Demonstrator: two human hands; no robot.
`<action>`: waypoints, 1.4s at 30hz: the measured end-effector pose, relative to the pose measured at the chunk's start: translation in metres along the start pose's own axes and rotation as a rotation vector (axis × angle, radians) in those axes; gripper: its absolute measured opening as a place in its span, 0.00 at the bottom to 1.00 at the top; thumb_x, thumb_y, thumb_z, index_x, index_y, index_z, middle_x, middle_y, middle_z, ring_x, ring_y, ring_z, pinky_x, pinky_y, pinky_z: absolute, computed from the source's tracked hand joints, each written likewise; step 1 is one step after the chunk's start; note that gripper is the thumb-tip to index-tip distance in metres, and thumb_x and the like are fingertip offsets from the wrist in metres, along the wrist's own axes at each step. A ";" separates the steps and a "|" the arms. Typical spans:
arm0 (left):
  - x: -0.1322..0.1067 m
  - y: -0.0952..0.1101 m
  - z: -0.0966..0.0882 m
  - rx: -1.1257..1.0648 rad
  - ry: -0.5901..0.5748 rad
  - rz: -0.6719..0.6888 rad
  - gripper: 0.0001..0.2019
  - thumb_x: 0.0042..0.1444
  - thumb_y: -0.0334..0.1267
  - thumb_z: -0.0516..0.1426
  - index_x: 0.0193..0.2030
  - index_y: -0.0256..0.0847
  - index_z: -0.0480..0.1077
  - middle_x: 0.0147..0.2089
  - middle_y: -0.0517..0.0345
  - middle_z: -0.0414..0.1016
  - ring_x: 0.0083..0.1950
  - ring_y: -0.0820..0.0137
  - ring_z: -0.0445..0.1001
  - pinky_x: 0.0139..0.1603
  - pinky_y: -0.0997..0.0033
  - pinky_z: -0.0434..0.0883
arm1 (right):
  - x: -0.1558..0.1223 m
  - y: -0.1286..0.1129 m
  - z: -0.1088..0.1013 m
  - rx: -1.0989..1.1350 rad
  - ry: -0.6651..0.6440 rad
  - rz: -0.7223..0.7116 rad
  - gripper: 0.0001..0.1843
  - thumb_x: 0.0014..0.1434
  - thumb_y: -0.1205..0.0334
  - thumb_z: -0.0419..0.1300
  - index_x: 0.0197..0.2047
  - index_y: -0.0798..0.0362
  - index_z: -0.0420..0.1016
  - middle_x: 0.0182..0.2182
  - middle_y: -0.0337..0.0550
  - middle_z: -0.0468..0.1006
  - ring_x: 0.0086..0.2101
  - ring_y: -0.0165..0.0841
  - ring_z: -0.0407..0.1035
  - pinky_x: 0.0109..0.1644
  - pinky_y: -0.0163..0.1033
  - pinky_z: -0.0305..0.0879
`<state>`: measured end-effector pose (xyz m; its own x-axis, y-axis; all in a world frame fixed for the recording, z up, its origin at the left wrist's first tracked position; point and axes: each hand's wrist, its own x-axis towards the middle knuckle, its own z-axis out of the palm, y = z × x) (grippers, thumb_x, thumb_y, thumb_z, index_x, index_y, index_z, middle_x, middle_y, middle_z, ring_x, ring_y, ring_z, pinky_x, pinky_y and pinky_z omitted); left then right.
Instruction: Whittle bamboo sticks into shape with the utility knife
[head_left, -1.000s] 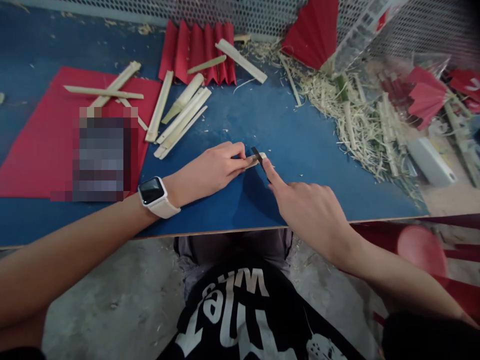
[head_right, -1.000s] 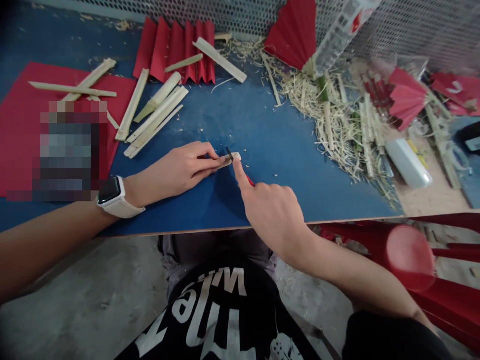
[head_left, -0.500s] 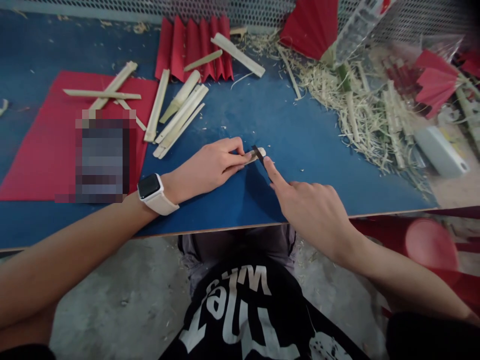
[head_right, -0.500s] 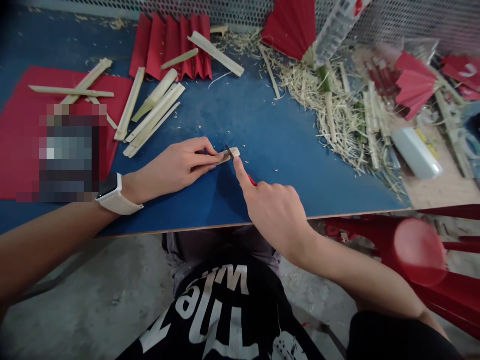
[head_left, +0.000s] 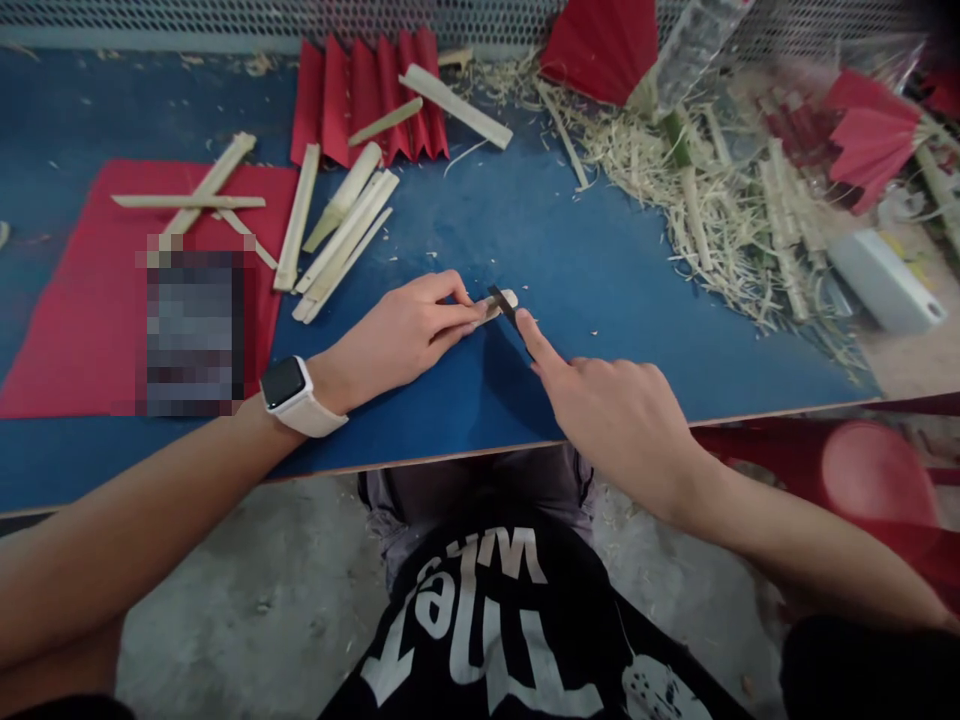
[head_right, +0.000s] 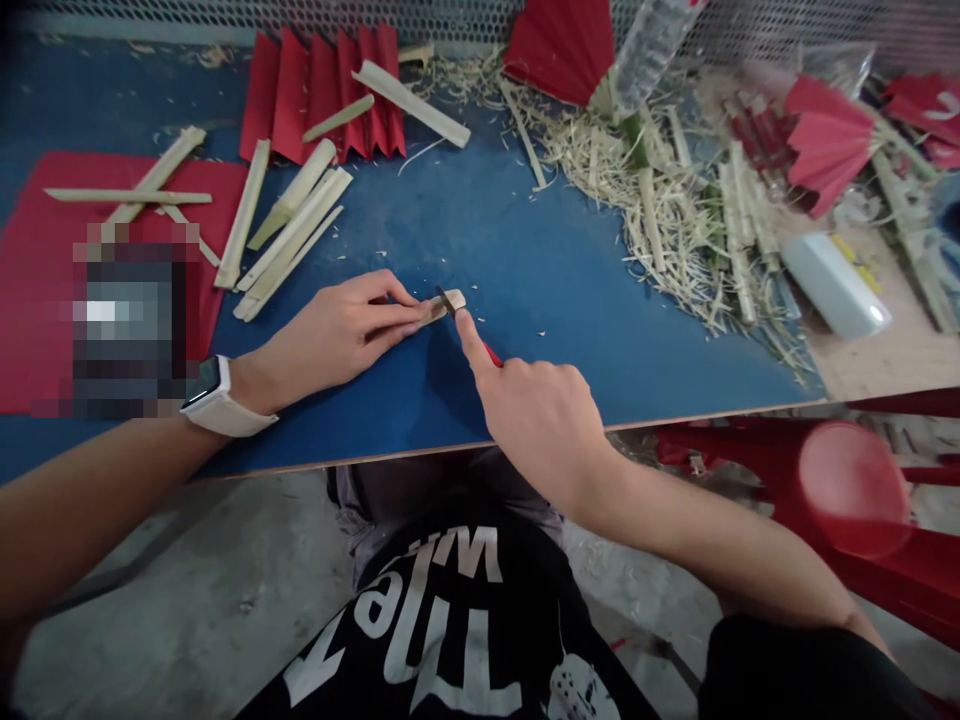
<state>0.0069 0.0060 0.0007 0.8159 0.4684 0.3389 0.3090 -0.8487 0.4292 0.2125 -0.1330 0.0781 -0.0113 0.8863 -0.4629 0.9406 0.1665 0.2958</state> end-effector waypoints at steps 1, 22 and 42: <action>0.000 0.000 0.000 -0.006 -0.003 0.004 0.19 0.82 0.45 0.52 0.52 0.42 0.85 0.52 0.47 0.82 0.50 0.62 0.82 0.52 0.58 0.80 | -0.001 0.000 -0.002 -0.004 -0.001 -0.002 0.46 0.77 0.70 0.46 0.90 0.51 0.29 0.28 0.44 0.82 0.25 0.37 0.76 0.28 0.38 0.52; 0.003 -0.007 -0.002 0.016 -0.014 0.021 0.20 0.81 0.47 0.52 0.56 0.42 0.85 0.51 0.48 0.82 0.47 0.64 0.82 0.51 0.61 0.79 | 0.019 -0.001 0.001 0.040 0.141 -0.017 0.40 0.80 0.69 0.40 0.90 0.55 0.32 0.31 0.50 0.85 0.32 0.41 0.81 0.34 0.40 0.57; 0.002 -0.003 -0.002 0.008 0.012 -0.017 0.21 0.81 0.49 0.53 0.55 0.41 0.86 0.51 0.47 0.81 0.47 0.63 0.81 0.53 0.58 0.80 | 0.007 0.002 0.005 0.044 0.071 -0.004 0.43 0.79 0.70 0.42 0.90 0.54 0.26 0.31 0.49 0.85 0.30 0.40 0.80 0.31 0.40 0.54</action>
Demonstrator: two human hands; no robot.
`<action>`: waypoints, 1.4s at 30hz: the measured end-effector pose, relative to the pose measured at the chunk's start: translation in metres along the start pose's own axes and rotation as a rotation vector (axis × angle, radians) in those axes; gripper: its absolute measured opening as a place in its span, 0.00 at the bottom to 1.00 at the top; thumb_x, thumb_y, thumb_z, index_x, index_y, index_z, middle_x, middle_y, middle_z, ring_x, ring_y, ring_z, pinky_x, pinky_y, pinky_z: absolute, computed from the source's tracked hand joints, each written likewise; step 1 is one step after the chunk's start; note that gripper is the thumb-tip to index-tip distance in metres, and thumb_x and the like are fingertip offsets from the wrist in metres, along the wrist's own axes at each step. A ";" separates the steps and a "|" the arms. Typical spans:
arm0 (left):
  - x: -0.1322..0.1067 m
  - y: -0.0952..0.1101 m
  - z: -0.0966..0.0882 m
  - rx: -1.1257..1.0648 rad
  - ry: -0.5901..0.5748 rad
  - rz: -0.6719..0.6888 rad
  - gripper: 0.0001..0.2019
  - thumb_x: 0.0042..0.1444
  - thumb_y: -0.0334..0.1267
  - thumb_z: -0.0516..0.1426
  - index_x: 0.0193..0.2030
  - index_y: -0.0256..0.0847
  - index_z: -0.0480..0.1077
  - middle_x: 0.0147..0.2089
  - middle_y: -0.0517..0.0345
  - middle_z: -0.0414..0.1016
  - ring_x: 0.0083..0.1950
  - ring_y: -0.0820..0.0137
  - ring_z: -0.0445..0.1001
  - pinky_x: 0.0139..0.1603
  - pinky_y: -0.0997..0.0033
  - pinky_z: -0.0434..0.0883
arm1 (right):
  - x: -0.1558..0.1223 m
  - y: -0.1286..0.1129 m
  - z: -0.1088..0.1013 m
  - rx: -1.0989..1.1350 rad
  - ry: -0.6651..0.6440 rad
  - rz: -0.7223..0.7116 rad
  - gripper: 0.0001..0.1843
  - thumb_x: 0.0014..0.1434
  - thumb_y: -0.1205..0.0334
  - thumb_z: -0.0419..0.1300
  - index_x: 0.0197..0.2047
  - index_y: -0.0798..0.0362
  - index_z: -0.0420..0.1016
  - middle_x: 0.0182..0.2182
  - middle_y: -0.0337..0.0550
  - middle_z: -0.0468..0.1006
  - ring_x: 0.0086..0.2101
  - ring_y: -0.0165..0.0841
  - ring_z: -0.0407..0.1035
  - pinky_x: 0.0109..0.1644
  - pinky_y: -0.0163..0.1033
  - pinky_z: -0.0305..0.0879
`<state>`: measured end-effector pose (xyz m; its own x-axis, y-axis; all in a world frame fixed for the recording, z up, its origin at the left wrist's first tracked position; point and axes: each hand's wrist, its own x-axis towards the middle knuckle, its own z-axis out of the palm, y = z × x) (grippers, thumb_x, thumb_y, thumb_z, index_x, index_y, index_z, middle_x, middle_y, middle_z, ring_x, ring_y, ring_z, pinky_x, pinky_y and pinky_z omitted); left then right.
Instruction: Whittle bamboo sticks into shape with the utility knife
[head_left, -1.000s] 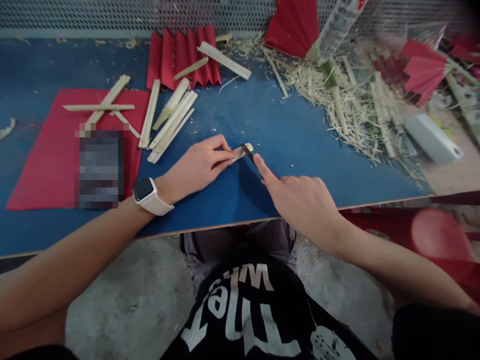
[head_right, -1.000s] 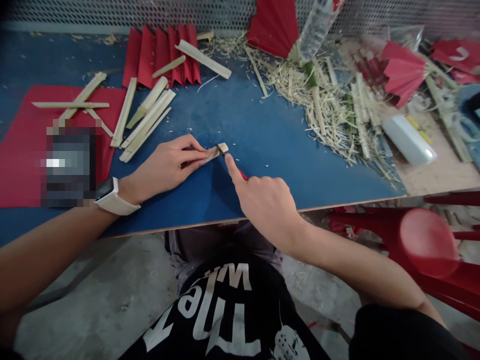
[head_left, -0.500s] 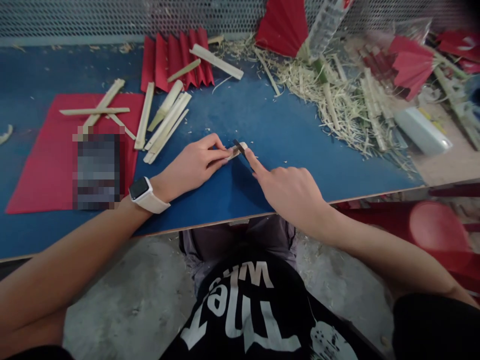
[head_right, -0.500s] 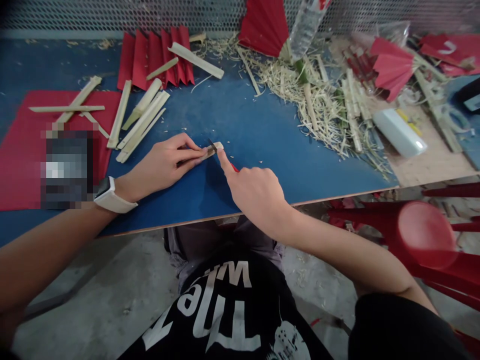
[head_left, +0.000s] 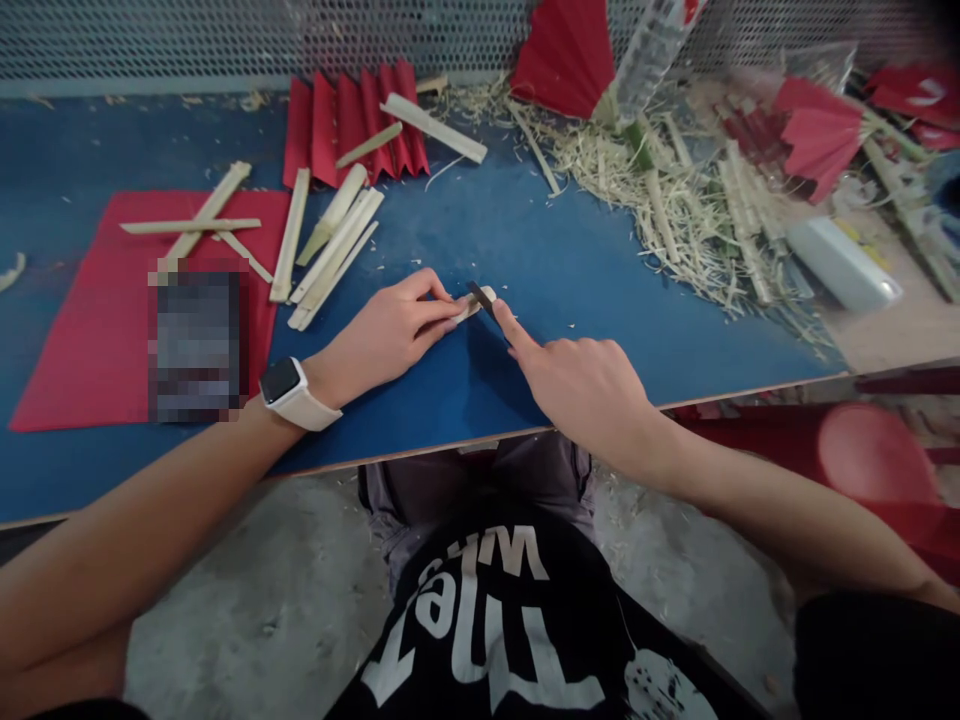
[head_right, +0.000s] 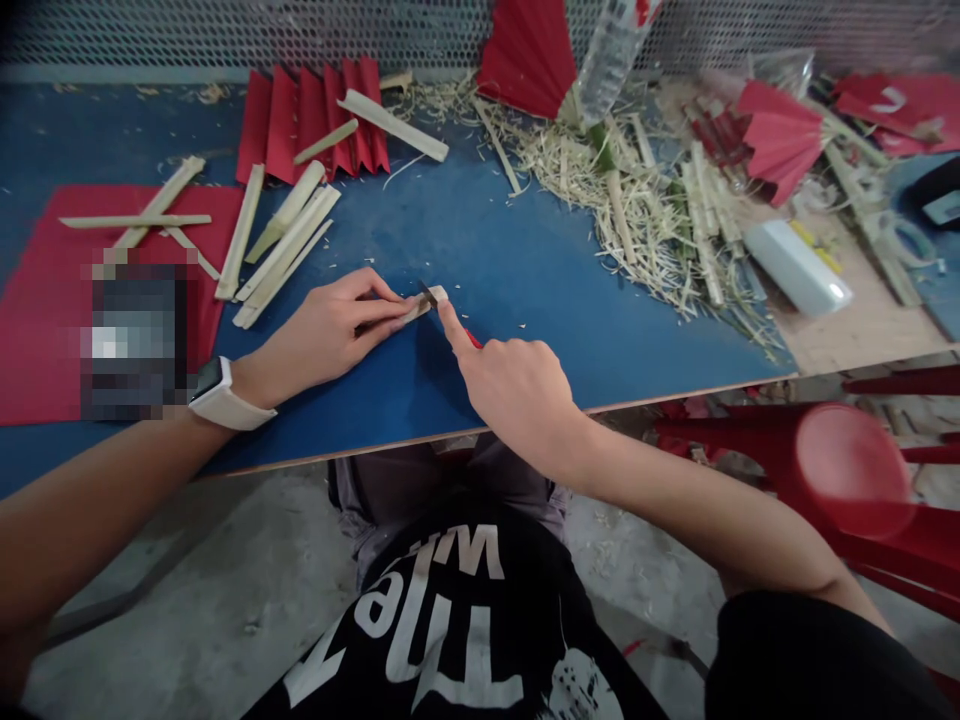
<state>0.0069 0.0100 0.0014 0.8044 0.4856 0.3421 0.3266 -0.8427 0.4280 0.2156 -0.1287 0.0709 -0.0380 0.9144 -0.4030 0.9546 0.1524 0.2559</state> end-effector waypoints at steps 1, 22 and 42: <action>0.000 0.001 0.000 0.008 0.000 -0.003 0.21 0.81 0.49 0.53 0.56 0.42 0.86 0.51 0.48 0.81 0.47 0.63 0.81 0.52 0.58 0.80 | -0.005 0.000 0.000 0.000 -0.022 0.002 0.44 0.79 0.71 0.43 0.90 0.53 0.26 0.32 0.49 0.85 0.30 0.40 0.81 0.30 0.40 0.54; -0.001 0.001 0.002 0.031 0.000 0.040 0.20 0.82 0.46 0.52 0.58 0.42 0.85 0.52 0.48 0.81 0.47 0.64 0.81 0.50 0.61 0.79 | -0.012 -0.001 -0.004 -0.033 -0.072 0.007 0.48 0.75 0.74 0.43 0.90 0.51 0.24 0.33 0.47 0.85 0.31 0.39 0.81 0.30 0.40 0.54; -0.002 0.002 0.003 0.022 0.001 0.055 0.18 0.82 0.43 0.53 0.57 0.41 0.84 0.52 0.49 0.80 0.46 0.65 0.81 0.50 0.60 0.80 | -0.018 -0.005 0.001 -0.063 -0.085 0.013 0.51 0.71 0.77 0.45 0.89 0.51 0.25 0.33 0.47 0.84 0.28 0.37 0.78 0.28 0.38 0.53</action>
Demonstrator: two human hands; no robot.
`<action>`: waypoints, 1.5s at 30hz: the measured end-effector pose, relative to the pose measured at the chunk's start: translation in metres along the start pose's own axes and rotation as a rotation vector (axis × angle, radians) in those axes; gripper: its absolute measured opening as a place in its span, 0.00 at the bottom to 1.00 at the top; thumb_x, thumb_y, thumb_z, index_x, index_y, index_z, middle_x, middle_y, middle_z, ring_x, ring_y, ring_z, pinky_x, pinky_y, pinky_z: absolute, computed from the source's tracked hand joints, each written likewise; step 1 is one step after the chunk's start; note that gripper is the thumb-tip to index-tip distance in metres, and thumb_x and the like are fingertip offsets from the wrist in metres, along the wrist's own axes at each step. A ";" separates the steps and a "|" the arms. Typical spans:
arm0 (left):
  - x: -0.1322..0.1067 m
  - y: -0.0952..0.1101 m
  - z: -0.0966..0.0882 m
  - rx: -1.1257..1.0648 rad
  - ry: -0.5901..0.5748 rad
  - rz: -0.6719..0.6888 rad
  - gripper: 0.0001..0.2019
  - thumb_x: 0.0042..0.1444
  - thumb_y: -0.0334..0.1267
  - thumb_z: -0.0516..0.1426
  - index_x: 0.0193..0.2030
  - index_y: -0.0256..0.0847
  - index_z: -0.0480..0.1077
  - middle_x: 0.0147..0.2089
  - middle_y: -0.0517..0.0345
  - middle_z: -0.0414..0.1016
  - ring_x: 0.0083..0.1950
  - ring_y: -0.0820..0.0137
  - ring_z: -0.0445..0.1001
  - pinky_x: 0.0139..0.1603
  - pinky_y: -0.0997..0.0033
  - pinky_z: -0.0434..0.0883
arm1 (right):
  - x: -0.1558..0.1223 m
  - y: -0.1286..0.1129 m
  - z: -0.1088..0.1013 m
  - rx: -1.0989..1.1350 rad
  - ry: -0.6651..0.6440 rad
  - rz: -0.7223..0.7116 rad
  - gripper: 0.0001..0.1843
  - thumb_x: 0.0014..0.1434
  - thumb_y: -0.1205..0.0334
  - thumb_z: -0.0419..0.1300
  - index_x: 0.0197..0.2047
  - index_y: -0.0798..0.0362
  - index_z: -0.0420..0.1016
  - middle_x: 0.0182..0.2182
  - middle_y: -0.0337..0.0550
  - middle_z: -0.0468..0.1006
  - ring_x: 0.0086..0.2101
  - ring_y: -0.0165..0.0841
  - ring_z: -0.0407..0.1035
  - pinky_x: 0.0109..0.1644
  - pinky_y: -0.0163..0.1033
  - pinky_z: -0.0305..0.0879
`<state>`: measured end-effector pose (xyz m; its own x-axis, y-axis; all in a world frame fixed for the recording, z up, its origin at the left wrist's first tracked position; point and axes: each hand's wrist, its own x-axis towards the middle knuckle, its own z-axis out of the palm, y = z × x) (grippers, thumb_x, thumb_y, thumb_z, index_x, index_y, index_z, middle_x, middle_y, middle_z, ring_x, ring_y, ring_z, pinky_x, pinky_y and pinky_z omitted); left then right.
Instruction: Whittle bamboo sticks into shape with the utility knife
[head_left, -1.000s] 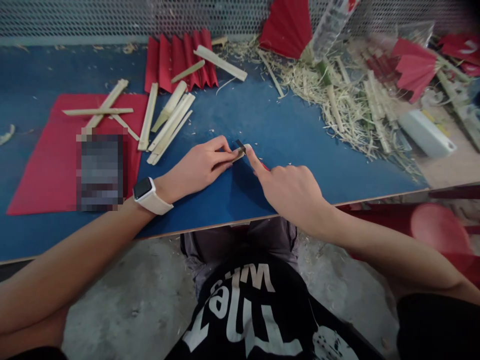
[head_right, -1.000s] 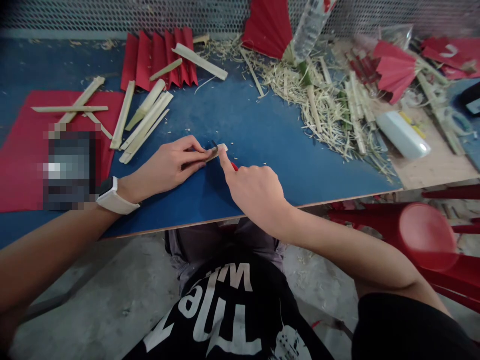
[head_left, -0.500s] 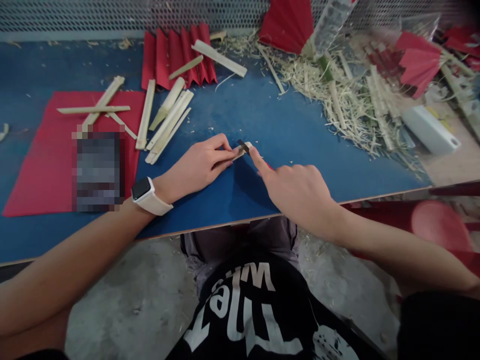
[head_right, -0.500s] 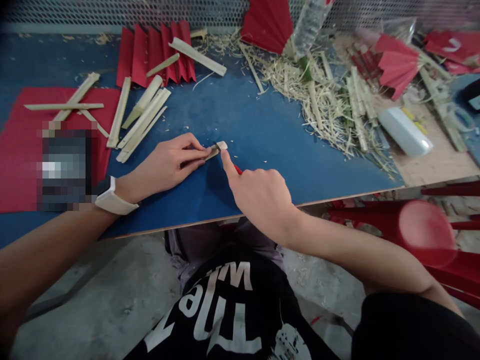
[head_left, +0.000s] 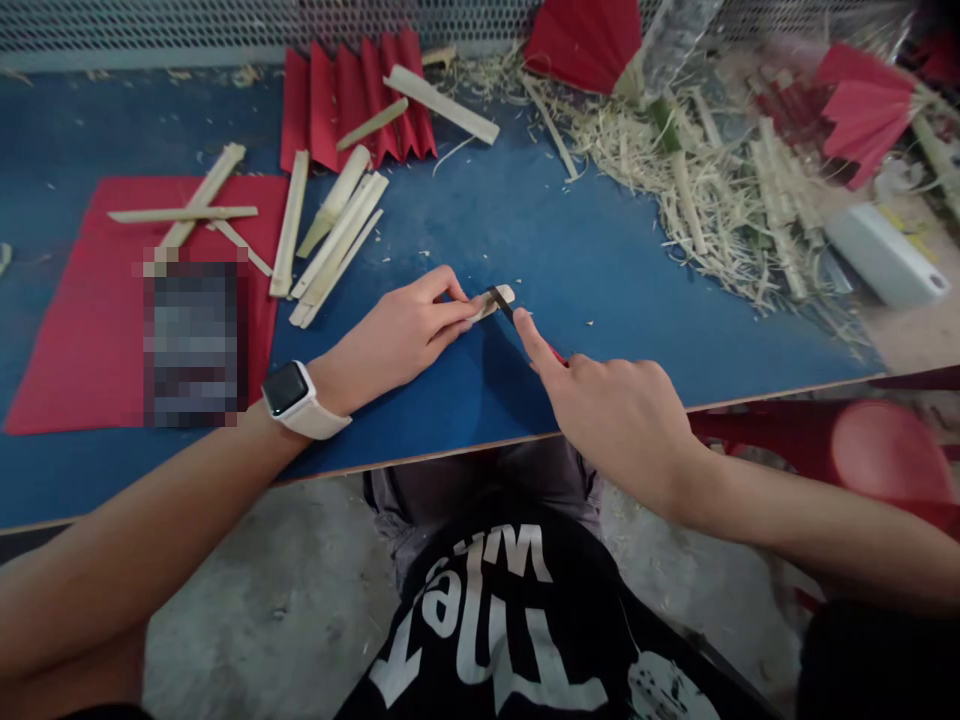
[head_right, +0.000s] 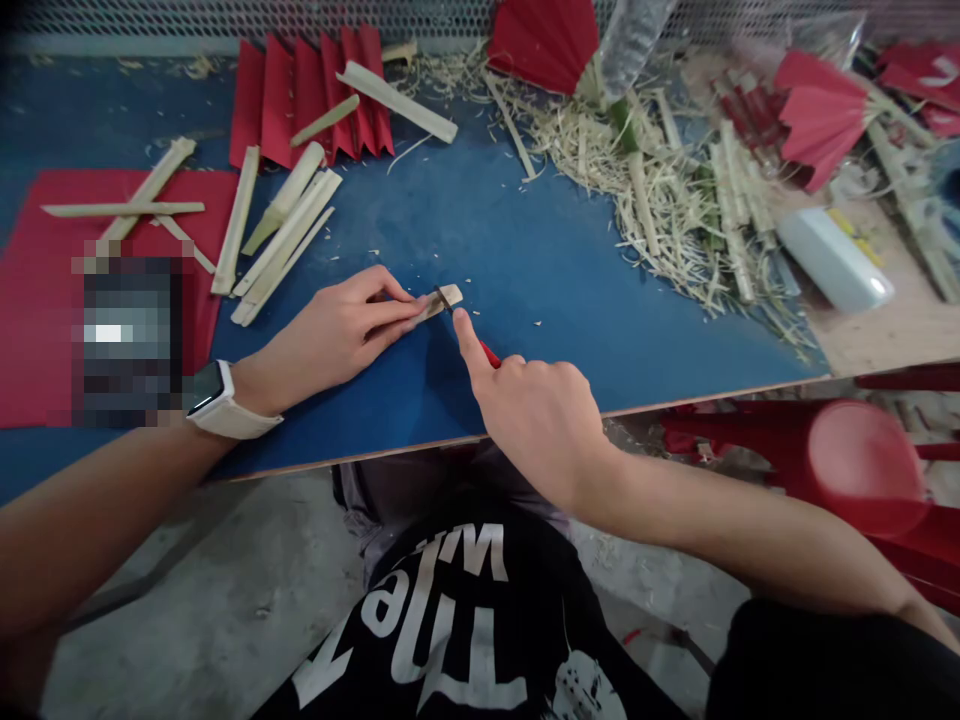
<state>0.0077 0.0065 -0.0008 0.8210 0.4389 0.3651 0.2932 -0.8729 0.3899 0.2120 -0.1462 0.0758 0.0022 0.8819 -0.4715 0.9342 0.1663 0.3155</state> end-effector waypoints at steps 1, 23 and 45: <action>0.001 -0.001 -0.001 -0.011 -0.009 0.002 0.17 0.81 0.43 0.53 0.55 0.41 0.84 0.52 0.49 0.80 0.46 0.65 0.81 0.50 0.60 0.80 | 0.000 0.000 -0.001 -0.003 -0.002 -0.005 0.52 0.70 0.78 0.45 0.89 0.52 0.25 0.32 0.46 0.84 0.28 0.37 0.78 0.28 0.38 0.53; 0.003 -0.003 -0.003 -0.074 -0.011 -0.047 0.18 0.81 0.48 0.55 0.57 0.43 0.86 0.53 0.49 0.82 0.50 0.62 0.83 0.53 0.58 0.80 | -0.012 0.006 0.002 -0.051 -0.034 -0.025 0.57 0.66 0.79 0.52 0.90 0.51 0.31 0.23 0.38 0.78 0.18 0.31 0.66 0.22 0.37 0.44; 0.002 -0.003 -0.004 -0.064 -0.013 -0.071 0.18 0.80 0.47 0.55 0.58 0.43 0.85 0.53 0.48 0.82 0.49 0.61 0.83 0.51 0.59 0.80 | -0.004 0.014 0.005 -0.042 0.088 0.001 0.47 0.76 0.70 0.50 0.90 0.49 0.35 0.25 0.42 0.81 0.20 0.33 0.69 0.25 0.39 0.40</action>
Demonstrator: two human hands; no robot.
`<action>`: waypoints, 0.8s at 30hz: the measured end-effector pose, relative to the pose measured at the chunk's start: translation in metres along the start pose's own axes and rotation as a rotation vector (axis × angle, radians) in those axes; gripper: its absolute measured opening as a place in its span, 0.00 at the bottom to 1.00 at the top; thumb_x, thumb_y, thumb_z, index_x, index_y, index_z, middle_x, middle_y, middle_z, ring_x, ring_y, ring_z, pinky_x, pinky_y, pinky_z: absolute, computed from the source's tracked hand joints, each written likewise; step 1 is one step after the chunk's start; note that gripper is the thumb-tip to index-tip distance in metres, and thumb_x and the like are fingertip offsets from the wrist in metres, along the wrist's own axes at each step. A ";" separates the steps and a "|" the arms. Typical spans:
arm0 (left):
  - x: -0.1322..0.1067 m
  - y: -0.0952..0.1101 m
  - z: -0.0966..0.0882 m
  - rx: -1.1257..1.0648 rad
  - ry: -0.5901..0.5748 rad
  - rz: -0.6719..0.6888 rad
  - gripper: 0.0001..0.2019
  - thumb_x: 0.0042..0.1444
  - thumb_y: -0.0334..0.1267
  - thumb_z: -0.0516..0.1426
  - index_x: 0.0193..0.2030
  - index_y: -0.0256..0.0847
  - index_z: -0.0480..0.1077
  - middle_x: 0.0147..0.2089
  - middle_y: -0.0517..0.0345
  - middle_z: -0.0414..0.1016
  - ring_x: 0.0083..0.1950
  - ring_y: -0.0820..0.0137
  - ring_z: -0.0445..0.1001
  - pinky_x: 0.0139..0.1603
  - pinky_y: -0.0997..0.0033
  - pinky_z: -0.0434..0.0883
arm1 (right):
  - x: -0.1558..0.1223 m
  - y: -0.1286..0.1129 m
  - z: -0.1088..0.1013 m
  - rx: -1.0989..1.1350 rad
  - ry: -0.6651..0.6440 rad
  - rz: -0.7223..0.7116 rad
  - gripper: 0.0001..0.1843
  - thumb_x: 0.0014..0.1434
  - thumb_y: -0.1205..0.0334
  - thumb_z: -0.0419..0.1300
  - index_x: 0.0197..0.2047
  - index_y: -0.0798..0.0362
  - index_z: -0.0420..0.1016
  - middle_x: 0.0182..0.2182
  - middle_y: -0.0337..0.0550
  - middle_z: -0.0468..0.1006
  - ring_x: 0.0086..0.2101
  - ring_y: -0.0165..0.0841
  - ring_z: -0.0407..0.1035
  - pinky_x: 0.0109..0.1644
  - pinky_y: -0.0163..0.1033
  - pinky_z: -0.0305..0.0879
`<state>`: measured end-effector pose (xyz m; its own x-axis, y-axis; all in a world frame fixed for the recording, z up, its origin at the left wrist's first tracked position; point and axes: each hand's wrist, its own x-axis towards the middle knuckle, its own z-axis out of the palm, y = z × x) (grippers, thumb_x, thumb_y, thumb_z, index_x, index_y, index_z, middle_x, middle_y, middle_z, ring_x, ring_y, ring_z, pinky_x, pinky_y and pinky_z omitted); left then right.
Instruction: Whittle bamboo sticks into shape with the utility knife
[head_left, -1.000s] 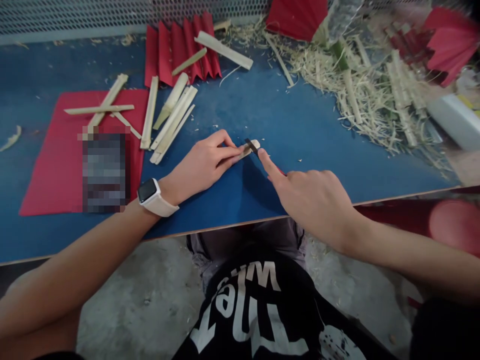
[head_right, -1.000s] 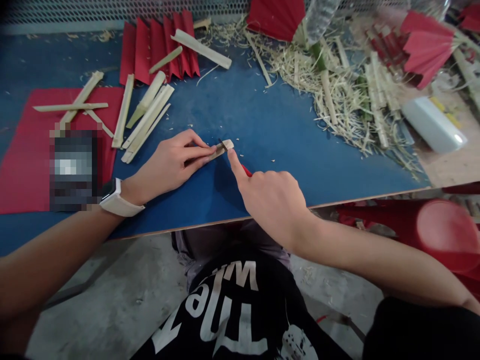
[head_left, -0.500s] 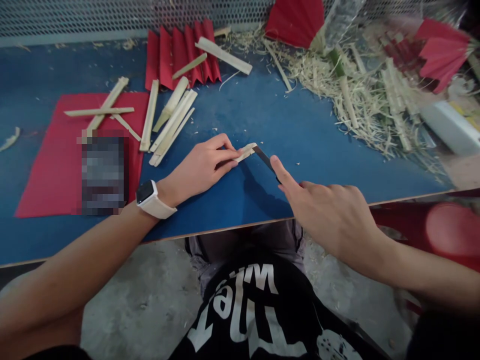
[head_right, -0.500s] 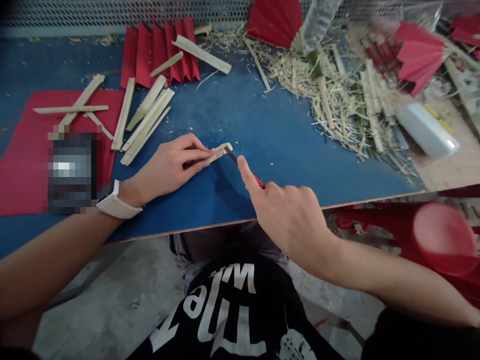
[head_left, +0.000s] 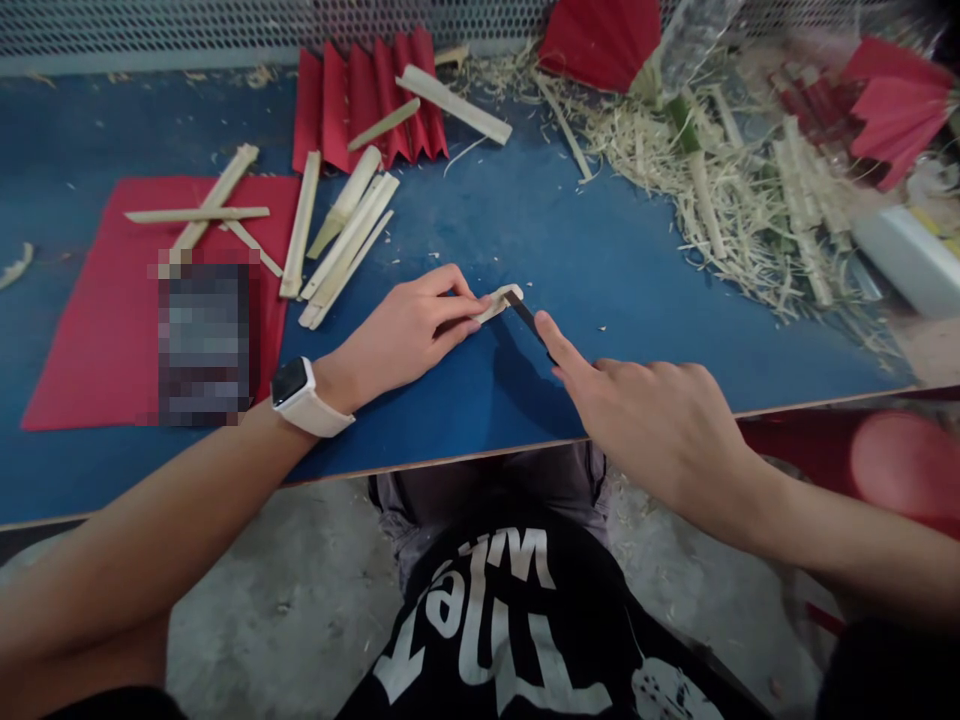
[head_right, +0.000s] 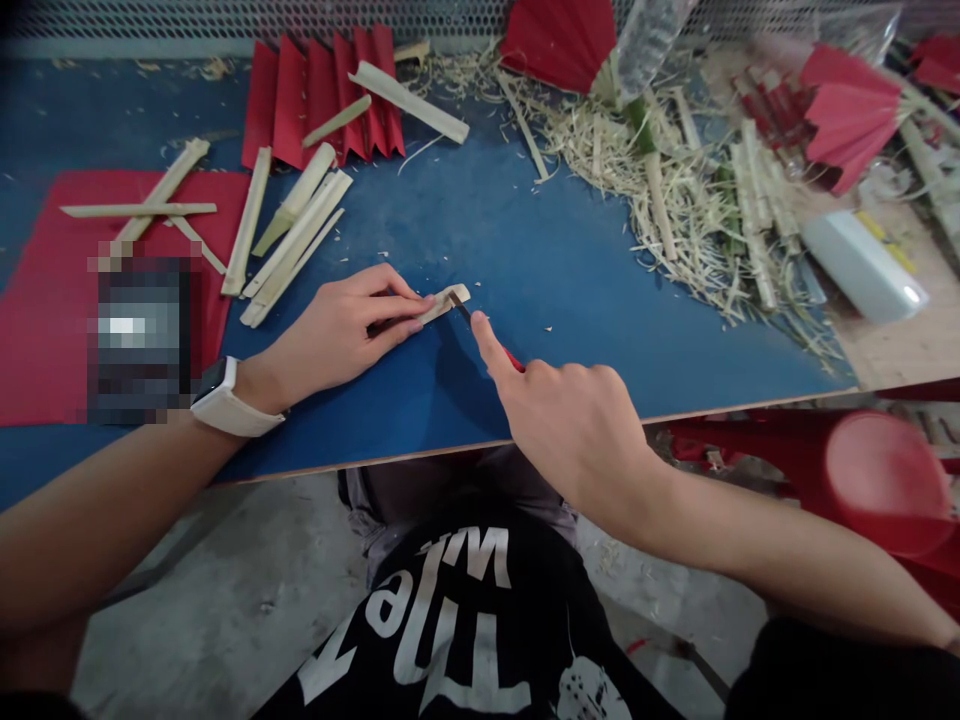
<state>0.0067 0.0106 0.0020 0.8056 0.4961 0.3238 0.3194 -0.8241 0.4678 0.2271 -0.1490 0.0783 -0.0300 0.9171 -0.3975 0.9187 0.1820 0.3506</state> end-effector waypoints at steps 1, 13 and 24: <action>0.000 0.000 0.000 0.001 -0.001 -0.003 0.18 0.81 0.47 0.55 0.58 0.43 0.85 0.53 0.48 0.82 0.49 0.61 0.83 0.51 0.58 0.80 | -0.001 0.000 0.001 -0.002 0.017 -0.004 0.47 0.76 0.69 0.51 0.90 0.50 0.36 0.24 0.41 0.80 0.19 0.33 0.68 0.25 0.39 0.40; 0.000 0.000 0.001 0.016 0.017 0.027 0.17 0.80 0.44 0.56 0.58 0.41 0.85 0.53 0.48 0.83 0.47 0.64 0.83 0.50 0.61 0.80 | 0.001 0.006 -0.005 0.008 -0.050 -0.017 0.45 0.78 0.69 0.50 0.90 0.47 0.35 0.24 0.41 0.81 0.21 0.35 0.71 0.25 0.39 0.42; 0.000 0.001 0.000 -0.003 0.015 0.015 0.18 0.81 0.47 0.55 0.57 0.44 0.86 0.53 0.49 0.83 0.49 0.63 0.83 0.52 0.60 0.81 | -0.002 0.003 -0.011 0.001 -0.137 -0.009 0.55 0.68 0.76 0.52 0.90 0.45 0.33 0.26 0.41 0.82 0.22 0.33 0.70 0.25 0.38 0.46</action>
<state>0.0072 0.0100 0.0026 0.8025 0.4881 0.3433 0.3063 -0.8306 0.4650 0.2256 -0.1465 0.0895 0.0161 0.8586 -0.5124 0.9191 0.1890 0.3456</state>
